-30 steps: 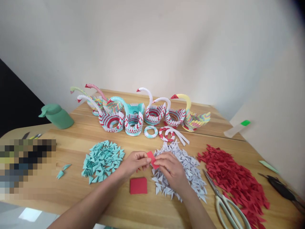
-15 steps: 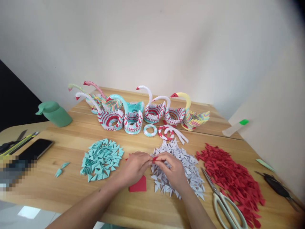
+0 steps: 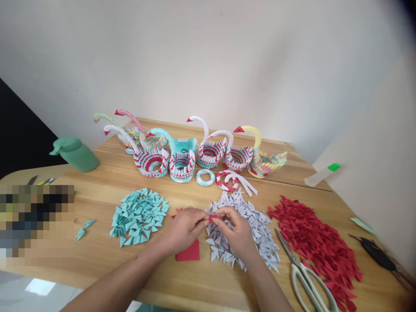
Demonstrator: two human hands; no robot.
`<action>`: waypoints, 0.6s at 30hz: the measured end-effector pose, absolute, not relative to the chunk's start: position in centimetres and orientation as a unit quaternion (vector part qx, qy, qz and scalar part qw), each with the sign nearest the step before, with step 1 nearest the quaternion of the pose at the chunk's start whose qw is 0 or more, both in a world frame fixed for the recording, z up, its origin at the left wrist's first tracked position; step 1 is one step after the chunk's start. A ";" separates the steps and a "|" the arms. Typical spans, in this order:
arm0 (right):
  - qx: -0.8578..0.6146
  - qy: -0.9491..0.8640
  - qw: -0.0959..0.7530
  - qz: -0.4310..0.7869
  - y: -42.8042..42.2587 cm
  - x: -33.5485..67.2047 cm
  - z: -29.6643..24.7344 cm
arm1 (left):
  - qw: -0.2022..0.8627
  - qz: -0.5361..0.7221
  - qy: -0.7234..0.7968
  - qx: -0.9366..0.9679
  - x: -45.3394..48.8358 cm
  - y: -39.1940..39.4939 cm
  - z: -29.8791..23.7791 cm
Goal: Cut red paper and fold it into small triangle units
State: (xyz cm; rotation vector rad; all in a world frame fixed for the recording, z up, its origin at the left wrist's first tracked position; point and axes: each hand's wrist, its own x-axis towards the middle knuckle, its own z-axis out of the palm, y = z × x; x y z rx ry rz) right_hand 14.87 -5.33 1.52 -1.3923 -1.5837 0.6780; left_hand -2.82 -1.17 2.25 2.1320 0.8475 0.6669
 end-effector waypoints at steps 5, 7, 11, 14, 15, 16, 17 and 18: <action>-0.544 -0.663 0.447 0.253 -5.4 14.9 1.6 | 0.507 0.281 0.338 0.741 -2.6 -1.1 2.0; -0.538 -0.668 0.452 0.245 -5.4 14.9 1.8 | 0.600 0.298 0.318 0.671 -2.5 -0.9 1.8; -0.537 -0.667 0.462 0.230 -5.4 14.8 2.0 | 0.720 0.316 0.289 0.545 -2.1 -0.7 1.2; -0.528 -0.672 0.472 0.219 -5.4 14.6 2.0 | 0.745 0.332 0.292 0.500 -1.9 -0.8 0.5; -0.524 -0.674 0.474 0.217 -5.4 14.5 2.0 | 0.743 0.338 0.295 0.496 -1.8 -0.8 0.4; -0.520 -0.676 0.475 0.216 -5.4 14.5 1.9 | 0.737 0.344 0.299 0.498 -1.8 -0.8 0.2; -0.517 -0.679 0.476 0.216 -5.4 14.5 1.9 | 0.728 0.350 0.303 0.506 -1.8 -0.8 0.2; -0.513 -0.681 0.476 0.216 -5.4 14.5 1.8 | 0.716 0.353 0.308 0.517 -1.8 -0.9 0.2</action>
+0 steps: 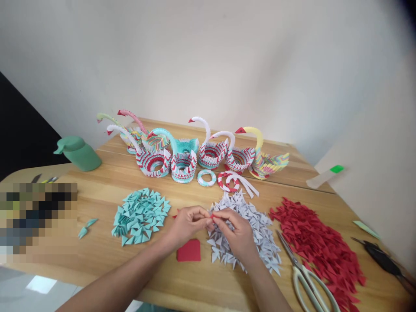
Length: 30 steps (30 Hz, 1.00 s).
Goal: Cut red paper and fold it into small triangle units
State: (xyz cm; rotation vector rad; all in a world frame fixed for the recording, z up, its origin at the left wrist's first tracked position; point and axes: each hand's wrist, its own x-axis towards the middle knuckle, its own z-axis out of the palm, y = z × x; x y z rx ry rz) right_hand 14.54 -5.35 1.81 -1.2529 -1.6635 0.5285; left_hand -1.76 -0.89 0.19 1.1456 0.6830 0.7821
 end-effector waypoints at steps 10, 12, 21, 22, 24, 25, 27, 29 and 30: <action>-0.521 -0.692 0.460 0.197 -5.4 14.6 1.7 | 0.397 0.358 0.382 0.754 -2.3 -1.7 2.0; -0.513 -0.693 0.467 0.194 -5.4 14.6 1.7 | 0.417 0.357 0.379 0.745 -2.2 -1.7 1.8; -0.512 -0.686 0.468 0.219 -5.6 14.5 2.1 | 0.398 0.358 0.350 0.769 -2.1 -1.5 1.5; -0.517 -0.684 0.465 0.221 -5.6 14.5 2.2 | 0.392 0.357 0.336 0.778 -2.2 -1.6 1.6; -0.529 -0.676 0.459 0.230 -5.8 14.4 2.3 | 0.386 0.357 0.309 0.792 -2.2 -1.7 1.8; -0.534 -0.671 0.458 0.236 -5.8 14.3 2.3 | 0.388 0.358 0.301 0.794 -2.2 -1.8 1.8; -0.539 -0.661 0.459 0.249 -5.8 14.2 2.3 | 0.405 0.359 0.302 0.785 -2.1 -1.9 1.8; -0.540 -0.656 0.462 0.253 -5.8 14.2 2.1 | 0.434 0.357 0.313 0.766 -2.1 -1.9 1.8; -0.541 -0.655 0.464 0.251 -5.8 14.1 2.0 | 0.445 0.355 0.319 0.758 -2.1 -1.8 1.8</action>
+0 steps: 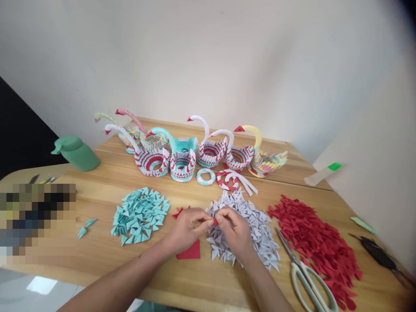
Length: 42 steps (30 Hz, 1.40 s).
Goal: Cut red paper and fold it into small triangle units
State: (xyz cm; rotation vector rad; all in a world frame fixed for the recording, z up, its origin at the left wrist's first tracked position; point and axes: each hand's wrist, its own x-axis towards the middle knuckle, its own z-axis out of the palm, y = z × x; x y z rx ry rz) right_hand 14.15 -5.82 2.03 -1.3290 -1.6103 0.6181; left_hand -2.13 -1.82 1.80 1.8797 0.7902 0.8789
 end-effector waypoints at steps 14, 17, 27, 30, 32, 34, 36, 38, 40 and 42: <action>-0.544 -0.665 0.464 0.217 -5.9 14.1 1.4 | 0.471 0.343 0.342 0.737 -1.9 -1.8 1.2; -0.547 -0.640 0.469 0.266 -5.8 14.2 1.4 | 0.436 0.353 0.370 0.740 -1.9 -1.8 1.2; -0.538 -0.659 0.477 0.218 -5.6 14.4 1.2 | 0.775 0.323 0.248 0.483 -2.1 -1.2 1.0; -0.536 -0.669 0.480 0.187 -5.5 14.4 1.1 | 0.798 0.343 0.233 0.438 -2.1 -1.0 0.3; -0.520 -0.688 0.484 0.150 -5.3 14.5 1.2 | 0.800 0.357 0.242 0.417 -2.1 -0.9 0.0; -0.495 -0.715 0.481 0.109 -5.2 14.5 1.2 | 0.797 0.369 0.260 0.402 -2.0 -0.7 -0.2; -0.476 -0.738 0.473 0.075 -5.1 14.5 1.2 | 0.793 0.384 0.271 0.387 -1.9 -0.5 -0.3; -0.470 -0.746 0.469 0.052 -5.0 14.4 1.0 | 0.791 0.393 0.275 0.378 -1.9 -0.4 -0.2; -0.474 -0.743 0.470 0.037 -5.0 14.5 0.9 | 0.784 0.395 0.285 0.385 -1.9 -0.4 0.0; -0.481 -0.739 0.471 0.024 -5.0 14.5 0.9 | 0.775 0.389 0.298 0.400 -2.0 -0.5 0.1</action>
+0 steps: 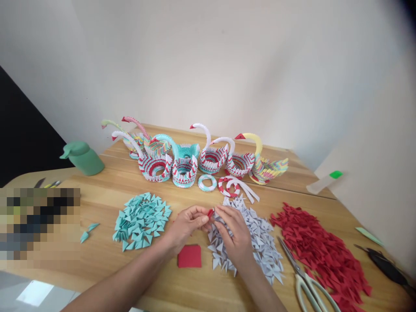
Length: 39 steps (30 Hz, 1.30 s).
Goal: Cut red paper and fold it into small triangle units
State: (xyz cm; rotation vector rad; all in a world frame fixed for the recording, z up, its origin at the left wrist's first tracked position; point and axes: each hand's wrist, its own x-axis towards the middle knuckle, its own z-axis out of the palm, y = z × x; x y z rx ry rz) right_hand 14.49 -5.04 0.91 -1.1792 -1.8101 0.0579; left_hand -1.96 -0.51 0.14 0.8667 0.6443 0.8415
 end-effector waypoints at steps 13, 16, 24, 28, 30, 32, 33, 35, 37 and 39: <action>-0.442 -0.762 0.471 0.043 -5.3 14.3 1.3 | 0.792 0.378 0.279 0.390 -2.0 -0.7 0.1; -0.446 -0.773 0.451 0.024 -5.3 14.4 1.3 | 0.781 0.369 0.289 0.413 -2.0 -0.6 0.5; -0.443 -0.795 0.414 -0.014 -5.3 14.7 1.2 | 0.674 0.317 0.359 0.563 -2.4 -0.1 0.8; -0.457 -0.783 0.421 0.011 -4.9 14.8 1.0 | 0.610 0.339 0.391 0.600 -2.4 -0.1 0.7; -0.466 -0.767 0.440 0.038 -4.8 14.9 0.9 | 0.578 0.344 0.396 0.624 -2.4 -0.3 0.8; -0.480 -0.744 0.458 0.081 -4.8 14.8 0.9 | 0.547 0.349 0.395 0.651 -2.4 -0.5 0.9; -0.492 -0.729 0.463 0.109 -4.8 14.8 1.0 | 0.530 0.351 0.394 0.664 -2.4 -0.6 1.1; -0.522 -0.692 0.468 0.171 -5.0 14.6 1.1 | 0.503 0.351 0.395 0.684 -2.4 -0.7 1.3; -0.549 -0.649 0.469 0.239 -5.1 14.5 1.1 | 0.492 0.345 0.395 0.695 -2.5 -0.8 1.6; -0.560 -0.612 0.472 0.298 -5.2 14.4 1.0 | 0.497 0.337 0.388 0.699 -2.5 -0.8 1.8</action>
